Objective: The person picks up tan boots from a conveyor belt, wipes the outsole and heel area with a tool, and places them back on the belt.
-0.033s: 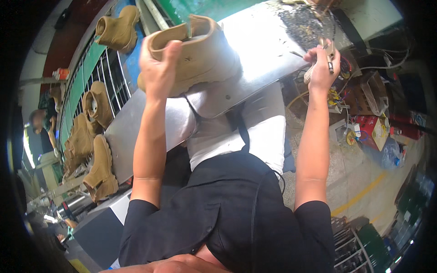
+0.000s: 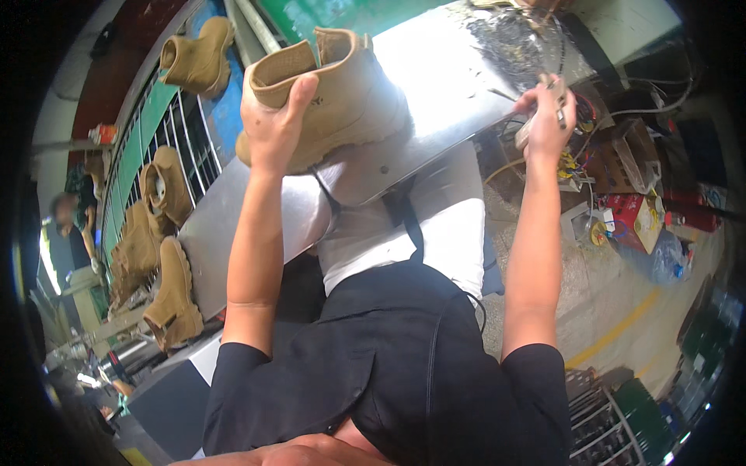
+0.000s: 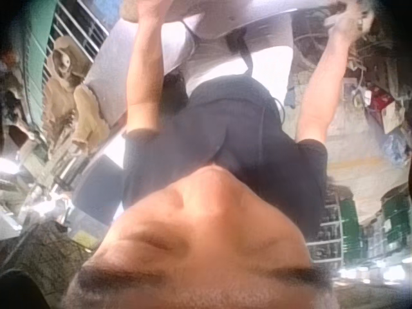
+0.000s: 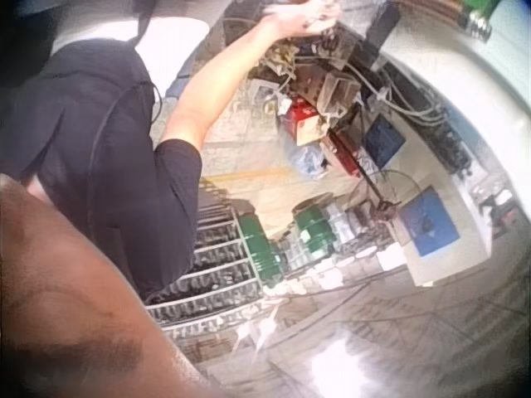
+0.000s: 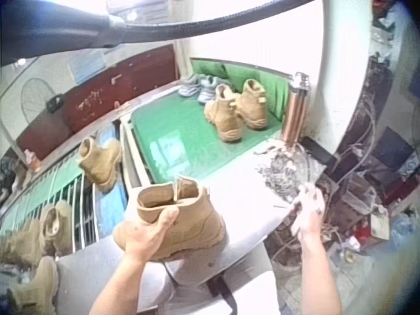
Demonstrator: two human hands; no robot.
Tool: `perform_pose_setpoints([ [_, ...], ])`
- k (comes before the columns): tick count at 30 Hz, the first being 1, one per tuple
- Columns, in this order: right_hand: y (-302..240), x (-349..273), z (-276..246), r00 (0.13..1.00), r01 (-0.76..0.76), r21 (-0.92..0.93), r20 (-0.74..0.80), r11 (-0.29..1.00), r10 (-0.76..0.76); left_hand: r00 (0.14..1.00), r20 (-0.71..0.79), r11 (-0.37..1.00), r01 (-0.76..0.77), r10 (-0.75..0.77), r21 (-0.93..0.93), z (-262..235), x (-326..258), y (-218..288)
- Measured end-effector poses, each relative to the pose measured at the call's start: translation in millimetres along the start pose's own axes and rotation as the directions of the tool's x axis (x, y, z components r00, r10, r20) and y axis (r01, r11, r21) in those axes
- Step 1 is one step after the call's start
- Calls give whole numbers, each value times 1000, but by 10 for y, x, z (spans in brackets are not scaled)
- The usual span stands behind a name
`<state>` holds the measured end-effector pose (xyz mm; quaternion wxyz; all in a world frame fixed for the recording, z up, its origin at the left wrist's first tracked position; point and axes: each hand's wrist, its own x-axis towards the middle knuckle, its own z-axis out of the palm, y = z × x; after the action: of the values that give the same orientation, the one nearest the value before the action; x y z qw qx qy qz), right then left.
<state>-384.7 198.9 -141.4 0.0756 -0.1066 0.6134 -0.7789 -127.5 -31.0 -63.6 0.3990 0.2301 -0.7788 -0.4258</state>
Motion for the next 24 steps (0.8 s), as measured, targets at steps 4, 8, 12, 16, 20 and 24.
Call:
perform_pose_setpoints([
  [4, -84, -854, 77, 955, -83, 52, 289, 995, 65, 986, 146, 991, 67, -84, 113, -89, -2, 35],
  [8, -102, -1343, 348, 888, -129, 99, 455, 987, 70, 999, 7, 971, 40, -43, 236, 39, -123, 147],
  [12, -107, -1422, 554, 864, 11, -57, 504, 998, 20, 999, -30, 980, 36, -31, 197, 58, -163, 171],
  [16, 3, -1429, 597, 864, 100, -151, 503, 983, -10, 999, -32, 970, 14, -6, 242, 45, -176, 169],
  [20, -2, -1554, 641, 866, 229, -125, 479, 965, -144, 999, -37, 971, 8, 1, 241, 9, -193, 134],
  [24, 23, -1658, 636, 857, 314, -125, 464, 941, -225, 999, -38, 969, 33, -25, 246, 26, -193, 167],
])
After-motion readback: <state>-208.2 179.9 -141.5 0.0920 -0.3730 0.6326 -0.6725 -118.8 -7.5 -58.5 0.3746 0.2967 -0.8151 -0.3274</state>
